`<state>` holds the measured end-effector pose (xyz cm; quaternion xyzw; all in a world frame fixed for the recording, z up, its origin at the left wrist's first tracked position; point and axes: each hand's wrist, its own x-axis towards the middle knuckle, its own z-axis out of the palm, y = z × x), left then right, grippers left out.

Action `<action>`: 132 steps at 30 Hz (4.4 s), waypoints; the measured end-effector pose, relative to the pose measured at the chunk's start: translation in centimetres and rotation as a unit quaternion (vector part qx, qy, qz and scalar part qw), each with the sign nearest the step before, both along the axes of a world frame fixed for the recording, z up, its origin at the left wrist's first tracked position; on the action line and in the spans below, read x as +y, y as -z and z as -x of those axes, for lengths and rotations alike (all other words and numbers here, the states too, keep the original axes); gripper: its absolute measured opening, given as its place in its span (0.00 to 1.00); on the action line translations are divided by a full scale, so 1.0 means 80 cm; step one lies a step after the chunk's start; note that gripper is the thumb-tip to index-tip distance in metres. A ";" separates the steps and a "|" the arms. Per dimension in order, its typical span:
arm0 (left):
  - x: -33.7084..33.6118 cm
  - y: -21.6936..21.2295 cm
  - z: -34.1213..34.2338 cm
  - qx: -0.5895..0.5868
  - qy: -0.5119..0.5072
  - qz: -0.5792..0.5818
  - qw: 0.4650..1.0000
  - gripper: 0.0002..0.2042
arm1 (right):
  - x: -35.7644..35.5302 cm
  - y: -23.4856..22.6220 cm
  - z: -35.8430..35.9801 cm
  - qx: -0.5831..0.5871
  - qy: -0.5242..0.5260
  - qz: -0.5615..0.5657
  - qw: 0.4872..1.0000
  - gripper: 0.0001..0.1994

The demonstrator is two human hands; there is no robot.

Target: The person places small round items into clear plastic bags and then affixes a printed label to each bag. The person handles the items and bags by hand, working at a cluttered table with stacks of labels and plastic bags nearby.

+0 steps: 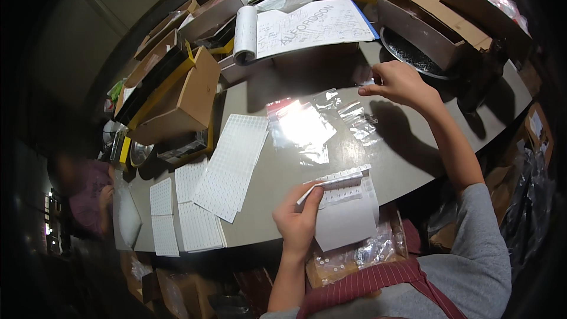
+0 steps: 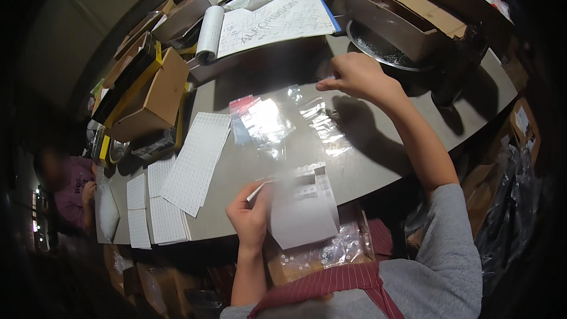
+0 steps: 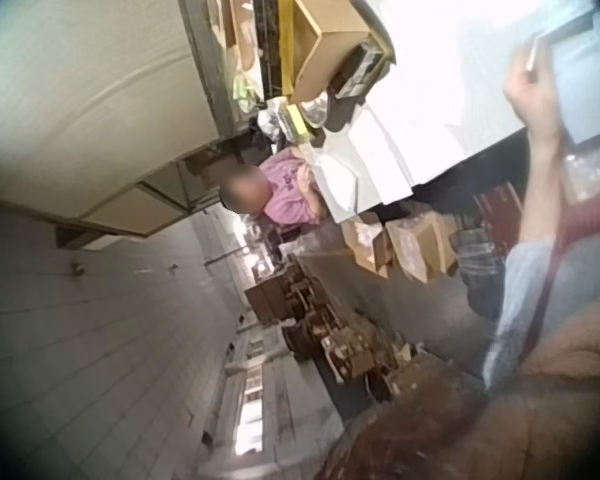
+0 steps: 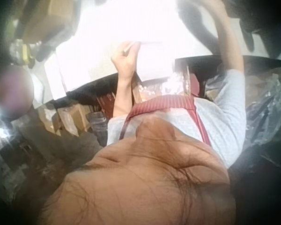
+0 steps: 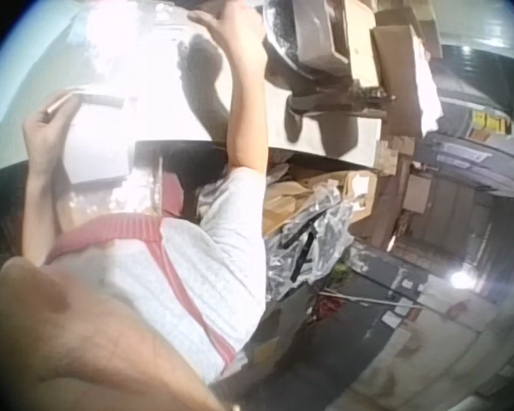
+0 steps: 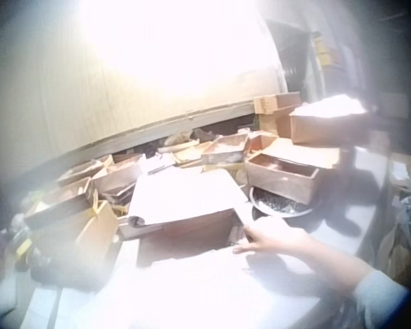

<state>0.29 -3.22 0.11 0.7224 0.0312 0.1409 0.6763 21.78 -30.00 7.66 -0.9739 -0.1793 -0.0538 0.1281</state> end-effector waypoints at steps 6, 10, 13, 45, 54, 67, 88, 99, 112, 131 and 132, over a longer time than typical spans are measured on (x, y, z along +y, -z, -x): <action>0.002 0.011 0.000 -0.020 0.002 -0.048 0.999 0.07 | 0.047 -0.003 0.119 0.154 -0.307 -0.197 0.918 0.11; -0.003 0.001 -0.001 -0.037 0.011 -0.077 0.996 0.06 | 0.047 0.018 0.135 0.132 -0.343 -0.147 0.918 0.18; 0.000 0.002 -0.002 -0.070 0.017 -0.126 0.989 0.06 | 0.051 0.021 0.137 0.128 -0.349 -0.116 0.921 0.17; 0.002 0.004 -0.003 -0.031 0.024 -0.060 0.997 0.06 | 0.016 0.010 0.039 0.065 -0.113 -0.034 0.991 0.12; 0.005 0.000 -0.003 -0.045 0.023 -0.069 0.996 0.05 | 0.074 0.067 -0.022 -0.014 -0.240 -0.075 0.968 0.10; 0.000 0.005 -0.004 -0.062 -0.002 -0.100 0.993 0.06 | 0.064 0.008 0.106 0.209 -0.360 -0.121 0.901 0.13; 0.005 -0.003 -0.005 -0.041 0.006 -0.071 0.997 0.05 | 0.073 0.008 -0.036 0.152 -0.218 -0.184 0.946 0.11; 0.007 -0.001 -0.007 -0.052 0.009 -0.076 0.996 0.05 | 0.105 0.023 -0.119 0.290 -0.058 -0.198 0.935 0.13; 0.007 -0.008 -0.004 -0.061 0.003 -0.075 0.995 0.05 | 0.107 0.040 -0.142 0.101 0.007 0.055 0.993 0.23; 0.009 -0.003 -0.008 -0.074 0.013 -0.094 0.993 0.05 | 0.137 0.037 0.026 0.289 -0.297 -0.157 0.896 0.15; 0.009 -0.001 -0.008 -0.074 0.013 -0.095 0.993 0.05 | 0.137 0.038 0.025 0.286 -0.293 -0.155 0.899 0.15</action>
